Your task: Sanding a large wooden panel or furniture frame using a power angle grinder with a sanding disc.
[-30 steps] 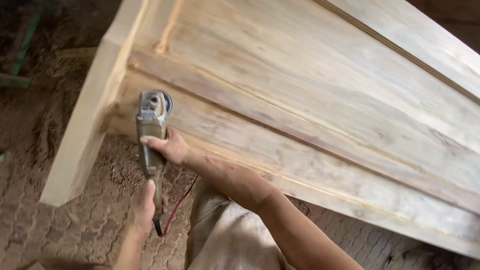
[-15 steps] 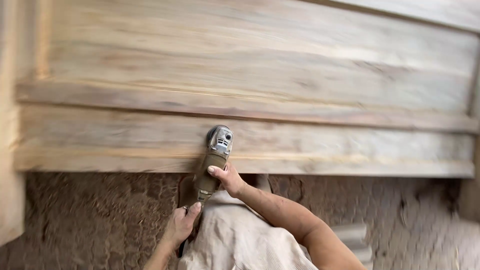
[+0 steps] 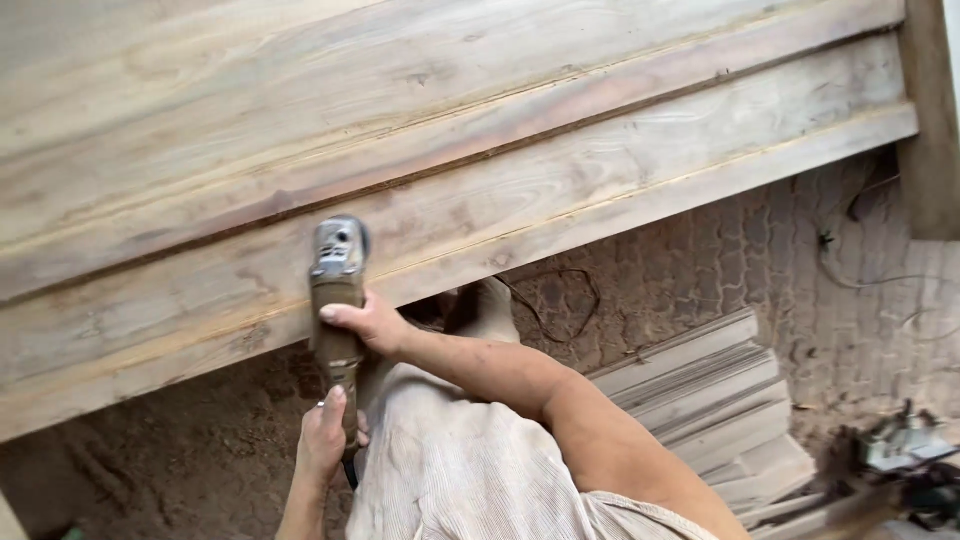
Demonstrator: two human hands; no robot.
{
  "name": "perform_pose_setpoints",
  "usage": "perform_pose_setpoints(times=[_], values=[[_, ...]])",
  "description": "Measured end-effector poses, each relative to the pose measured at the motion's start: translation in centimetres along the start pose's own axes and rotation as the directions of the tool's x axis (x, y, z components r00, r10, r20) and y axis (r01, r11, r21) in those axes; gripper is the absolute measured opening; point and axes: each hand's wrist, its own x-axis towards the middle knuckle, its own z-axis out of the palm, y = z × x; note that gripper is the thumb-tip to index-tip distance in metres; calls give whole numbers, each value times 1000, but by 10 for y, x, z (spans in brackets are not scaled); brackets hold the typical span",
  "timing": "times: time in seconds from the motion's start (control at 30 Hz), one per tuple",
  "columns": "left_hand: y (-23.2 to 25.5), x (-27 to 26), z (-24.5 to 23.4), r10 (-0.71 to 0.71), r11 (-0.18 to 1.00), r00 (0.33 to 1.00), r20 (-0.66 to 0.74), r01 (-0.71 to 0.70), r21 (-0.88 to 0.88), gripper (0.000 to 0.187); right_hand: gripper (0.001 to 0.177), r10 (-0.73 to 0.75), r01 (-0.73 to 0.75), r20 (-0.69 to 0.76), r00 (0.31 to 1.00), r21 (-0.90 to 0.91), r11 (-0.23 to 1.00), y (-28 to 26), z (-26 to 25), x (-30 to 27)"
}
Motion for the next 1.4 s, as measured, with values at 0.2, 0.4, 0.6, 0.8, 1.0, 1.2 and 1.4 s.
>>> perform_pose_setpoints(times=[0.2,0.4,0.6,0.8,1.0,1.2,1.4], values=[[-3,12,7,39,992,997,-73,-48,-119,58,70,82,-77,58,995,-84,993,-13,19,22],[-9,-23,46,231,972,971,-54,-233,-32,56,69,10,-6,46,999,-87,996,-19,-6,-31],[-142,-32,39,368,930,923,-113,-364,51,81,48,-39,74,210,977,-160,984,14,-18,-133],[-363,17,53,832,436,534,-147,-468,768,32,55,46,-25,139,989,-144,989,80,-35,-206],[-389,-16,76,796,467,595,-108,-491,735,31,61,156,-155,-16,988,-255,954,98,-63,-256],[-290,-79,89,445,680,894,-44,-369,-634,60,74,67,78,268,961,-495,865,69,-51,-309],[-214,-101,130,311,898,948,60,-273,-345,64,64,79,350,533,842,-653,671,59,-72,-348]])
